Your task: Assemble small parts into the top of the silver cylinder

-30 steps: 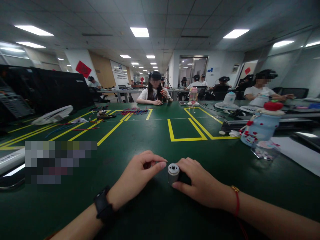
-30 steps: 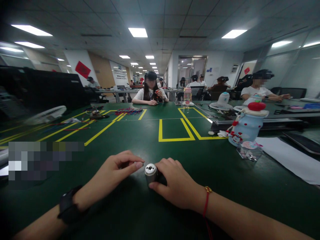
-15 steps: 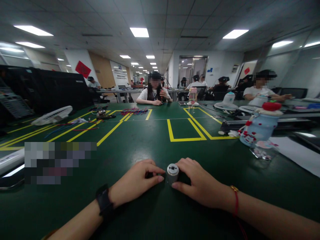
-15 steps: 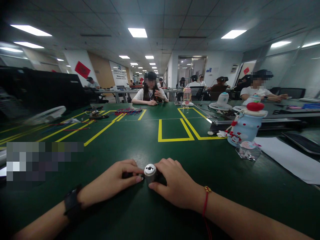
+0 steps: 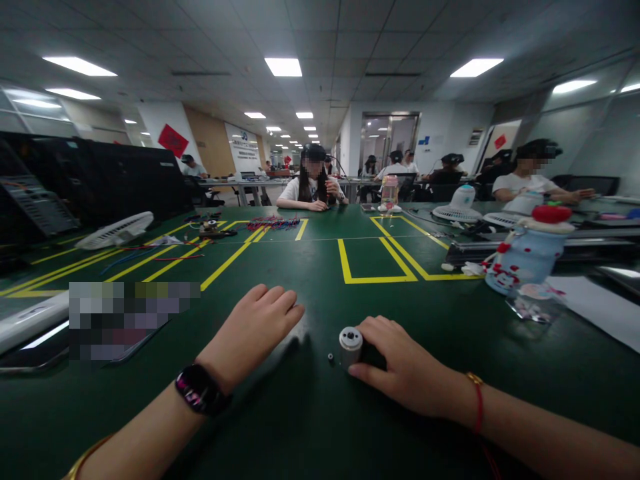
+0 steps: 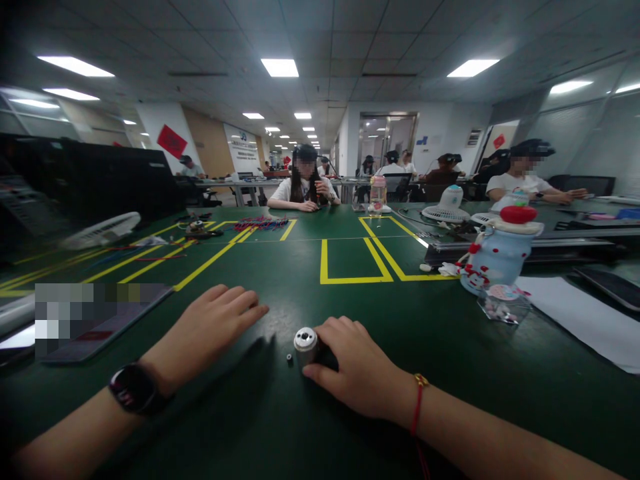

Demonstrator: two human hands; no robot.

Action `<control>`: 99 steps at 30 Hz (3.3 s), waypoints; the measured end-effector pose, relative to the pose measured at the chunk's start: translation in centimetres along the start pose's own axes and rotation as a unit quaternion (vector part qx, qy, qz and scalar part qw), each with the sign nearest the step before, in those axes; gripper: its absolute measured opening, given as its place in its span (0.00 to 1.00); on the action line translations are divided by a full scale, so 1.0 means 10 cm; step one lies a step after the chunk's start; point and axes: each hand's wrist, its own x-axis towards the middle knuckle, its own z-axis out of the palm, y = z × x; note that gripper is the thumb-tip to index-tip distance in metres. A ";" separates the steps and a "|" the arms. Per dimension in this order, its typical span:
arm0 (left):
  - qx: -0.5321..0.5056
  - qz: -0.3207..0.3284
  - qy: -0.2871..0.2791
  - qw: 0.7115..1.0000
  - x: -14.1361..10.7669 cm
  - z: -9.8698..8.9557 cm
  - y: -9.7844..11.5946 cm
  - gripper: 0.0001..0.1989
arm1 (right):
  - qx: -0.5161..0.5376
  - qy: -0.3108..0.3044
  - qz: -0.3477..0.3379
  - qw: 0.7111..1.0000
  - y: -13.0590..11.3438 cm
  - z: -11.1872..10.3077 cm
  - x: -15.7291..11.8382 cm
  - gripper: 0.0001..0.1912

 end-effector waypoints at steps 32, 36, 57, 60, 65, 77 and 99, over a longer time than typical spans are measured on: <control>-0.517 -0.057 -0.046 0.853 0.10 0.12 0.32 0.06 | -0.014 0.011 -0.009 1.000 0.01 0.02 -0.01 0.12; -0.533 -0.094 0.004 0.841 0.12 0.07 0.30 0.06 | -0.018 0.012 -0.010 1.000 0.01 0.03 -0.01 0.12; -0.525 -0.080 0.058 0.845 0.23 -0.21 0.42 0.07 | -0.017 0.018 -0.014 1.000 -0.01 0.05 0.02 0.12; -0.542 -0.101 0.050 0.833 0.20 -0.16 0.39 0.09 | -0.013 0.015 -0.015 1.000 0.00 0.04 0.02 0.13; -0.560 -0.163 0.011 0.812 0.17 0.05 0.30 0.10 | -0.020 0.008 -0.008 1.000 -0.01 0.03 0.02 0.12; -0.581 -0.139 -0.041 0.801 0.14 0.24 0.28 0.10 | -0.011 0.006 -0.008 1.000 0.00 0.03 0.01 0.13; -0.583 -0.150 0.053 0.797 0.23 -0.14 0.40 0.10 | -0.016 0.013 -0.014 1.000 0.01 0.04 0.01 0.13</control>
